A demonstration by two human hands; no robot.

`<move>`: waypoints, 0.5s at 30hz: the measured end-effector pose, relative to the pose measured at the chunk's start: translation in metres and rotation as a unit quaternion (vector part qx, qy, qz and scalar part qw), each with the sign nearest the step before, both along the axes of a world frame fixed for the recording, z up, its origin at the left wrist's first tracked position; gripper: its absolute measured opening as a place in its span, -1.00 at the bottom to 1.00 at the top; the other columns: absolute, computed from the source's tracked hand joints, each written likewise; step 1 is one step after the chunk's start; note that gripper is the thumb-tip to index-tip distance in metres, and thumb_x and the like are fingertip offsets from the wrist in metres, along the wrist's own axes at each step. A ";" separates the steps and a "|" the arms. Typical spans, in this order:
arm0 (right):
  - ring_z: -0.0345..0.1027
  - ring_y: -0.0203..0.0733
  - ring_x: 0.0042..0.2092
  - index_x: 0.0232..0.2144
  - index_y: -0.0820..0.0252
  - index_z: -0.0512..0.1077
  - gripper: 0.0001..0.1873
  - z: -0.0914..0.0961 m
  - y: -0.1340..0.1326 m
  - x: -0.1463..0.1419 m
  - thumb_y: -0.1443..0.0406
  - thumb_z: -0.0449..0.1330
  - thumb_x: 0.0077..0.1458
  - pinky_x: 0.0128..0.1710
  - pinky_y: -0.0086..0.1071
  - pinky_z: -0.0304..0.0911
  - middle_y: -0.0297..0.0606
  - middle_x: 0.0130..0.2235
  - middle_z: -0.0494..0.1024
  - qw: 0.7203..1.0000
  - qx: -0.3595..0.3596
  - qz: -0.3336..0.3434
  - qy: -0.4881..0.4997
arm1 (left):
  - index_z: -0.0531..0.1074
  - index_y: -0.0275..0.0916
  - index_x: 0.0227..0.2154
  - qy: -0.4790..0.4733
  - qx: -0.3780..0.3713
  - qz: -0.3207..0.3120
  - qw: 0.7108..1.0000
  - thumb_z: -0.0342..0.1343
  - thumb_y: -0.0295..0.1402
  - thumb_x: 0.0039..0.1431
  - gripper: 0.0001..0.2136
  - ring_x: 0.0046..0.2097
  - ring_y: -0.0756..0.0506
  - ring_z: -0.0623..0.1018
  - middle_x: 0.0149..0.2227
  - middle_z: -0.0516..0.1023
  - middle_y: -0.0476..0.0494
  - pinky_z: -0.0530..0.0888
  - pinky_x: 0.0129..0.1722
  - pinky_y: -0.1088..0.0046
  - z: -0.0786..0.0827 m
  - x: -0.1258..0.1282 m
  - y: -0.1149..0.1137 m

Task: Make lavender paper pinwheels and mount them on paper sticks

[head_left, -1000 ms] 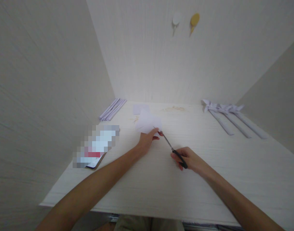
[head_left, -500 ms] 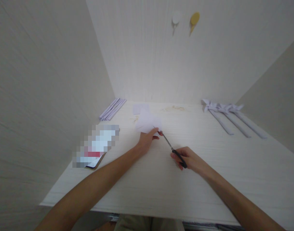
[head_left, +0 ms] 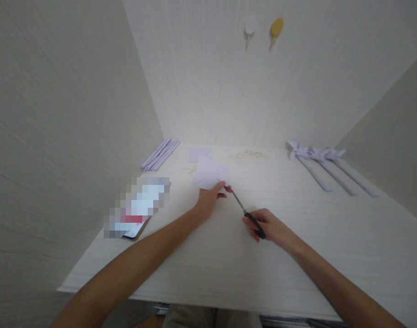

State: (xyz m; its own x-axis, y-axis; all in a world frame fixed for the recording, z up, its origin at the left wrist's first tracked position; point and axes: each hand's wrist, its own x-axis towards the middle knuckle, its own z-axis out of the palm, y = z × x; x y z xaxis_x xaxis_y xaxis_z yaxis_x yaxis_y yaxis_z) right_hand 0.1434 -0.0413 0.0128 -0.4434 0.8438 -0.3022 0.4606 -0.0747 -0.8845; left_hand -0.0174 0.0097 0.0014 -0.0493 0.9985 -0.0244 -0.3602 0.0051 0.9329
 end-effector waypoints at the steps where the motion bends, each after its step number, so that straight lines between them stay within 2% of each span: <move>1: -0.06 -0.47 -0.71 -0.80 0.24 0.20 -0.41 0.001 0.000 0.000 -0.16 0.02 -0.21 -0.69 -0.48 -0.17 -0.39 -0.78 0.20 1.000 -0.002 0.001 0.003 | 0.36 -0.31 -0.53 0.000 0.001 0.001 1.000 0.09 -0.35 -0.15 -0.88 -0.50 0.05 0.44 -0.53 0.44 -0.02 0.30 -0.61 0.61 0.000 0.000 -0.001; 15: -0.09 -0.46 -0.71 -0.82 0.23 0.20 -0.40 0.007 -0.002 -0.002 -0.17 -0.01 -0.21 -0.69 -0.46 -0.19 -0.43 -0.79 0.13 1.000 0.004 0.004 0.009 | 0.37 -0.31 -0.56 0.003 0.003 0.013 1.000 0.08 -0.35 -0.14 -0.89 -0.49 0.04 0.44 -0.54 0.43 -0.02 0.31 -0.60 0.60 0.002 0.001 -0.004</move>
